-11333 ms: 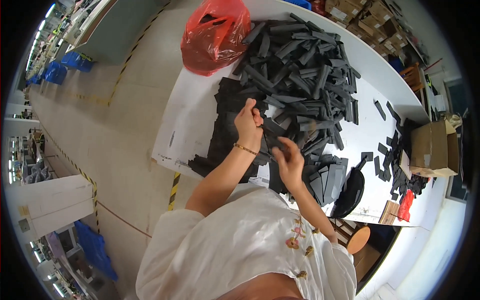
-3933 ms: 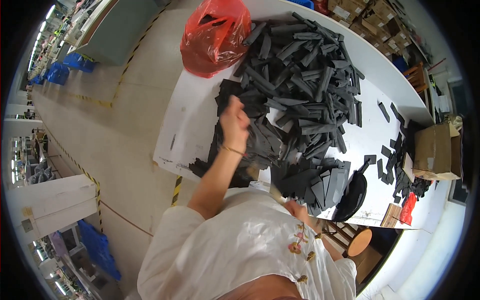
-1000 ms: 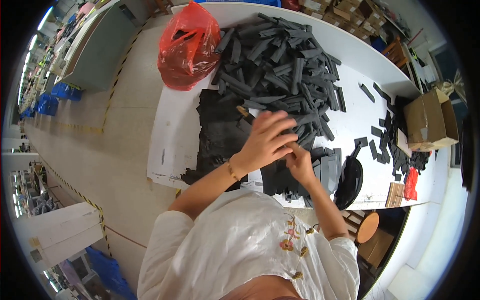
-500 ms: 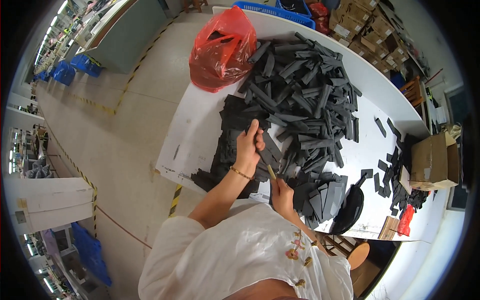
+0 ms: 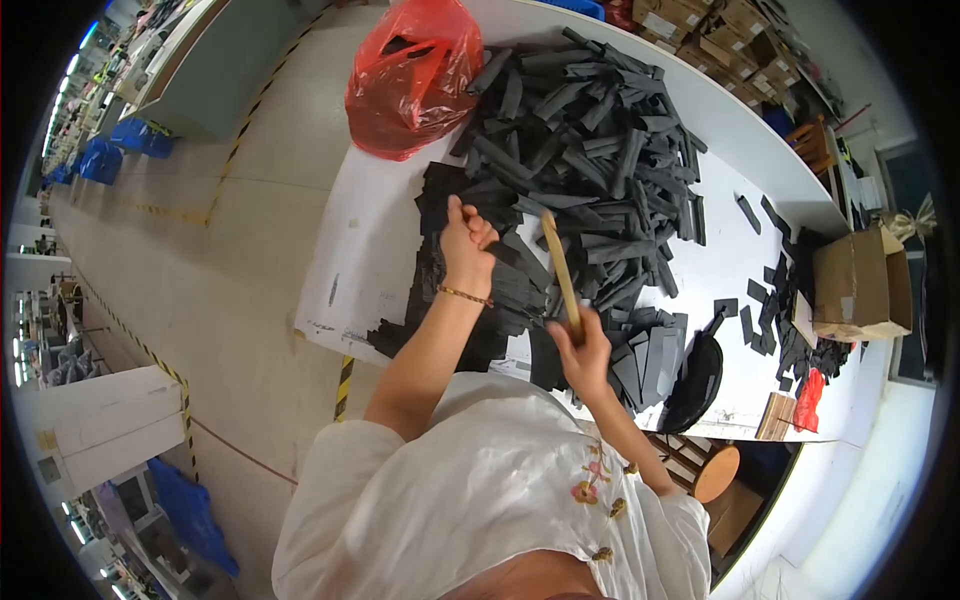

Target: Applying adhesive to black foam strips using a wooden stick on a workbench.

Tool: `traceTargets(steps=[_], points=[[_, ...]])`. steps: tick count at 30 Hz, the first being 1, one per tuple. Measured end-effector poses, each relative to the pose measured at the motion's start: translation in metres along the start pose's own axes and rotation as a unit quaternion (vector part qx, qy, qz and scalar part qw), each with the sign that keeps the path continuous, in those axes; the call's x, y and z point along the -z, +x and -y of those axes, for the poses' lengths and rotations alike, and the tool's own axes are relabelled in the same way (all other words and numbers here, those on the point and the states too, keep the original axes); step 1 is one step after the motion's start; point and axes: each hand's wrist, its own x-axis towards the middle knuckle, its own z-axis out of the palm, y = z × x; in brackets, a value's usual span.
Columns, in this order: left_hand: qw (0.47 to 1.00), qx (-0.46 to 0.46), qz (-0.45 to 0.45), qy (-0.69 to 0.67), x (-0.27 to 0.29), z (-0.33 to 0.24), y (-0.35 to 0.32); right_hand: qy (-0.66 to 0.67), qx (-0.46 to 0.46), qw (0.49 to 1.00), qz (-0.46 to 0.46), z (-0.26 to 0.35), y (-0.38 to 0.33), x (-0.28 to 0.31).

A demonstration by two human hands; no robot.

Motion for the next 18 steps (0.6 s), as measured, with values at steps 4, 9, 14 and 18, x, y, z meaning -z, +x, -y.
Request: traceTargets(steps=[4,9,14,18], points=[[0.994,0.095,0.034,-0.052,0.029,0.024,-0.009,0.036,0.047,0.998,-0.002,0.017,0.052,-0.037],[0.818,-0.174,0.257,0.484,-0.018,0.003,-0.049,0.081,0.014,0.996,0.040,0.000,0.068,-0.017],[0.671,0.037,0.462,0.579,-0.019,0.003,-0.051,0.049,-0.029,0.998,0.039,0.006,0.094,-0.010],[0.739,0.085,0.326,0.583,-0.020,0.009,-0.054,-0.021,0.056,0.997,-0.049,0.018,0.134,-0.013]])
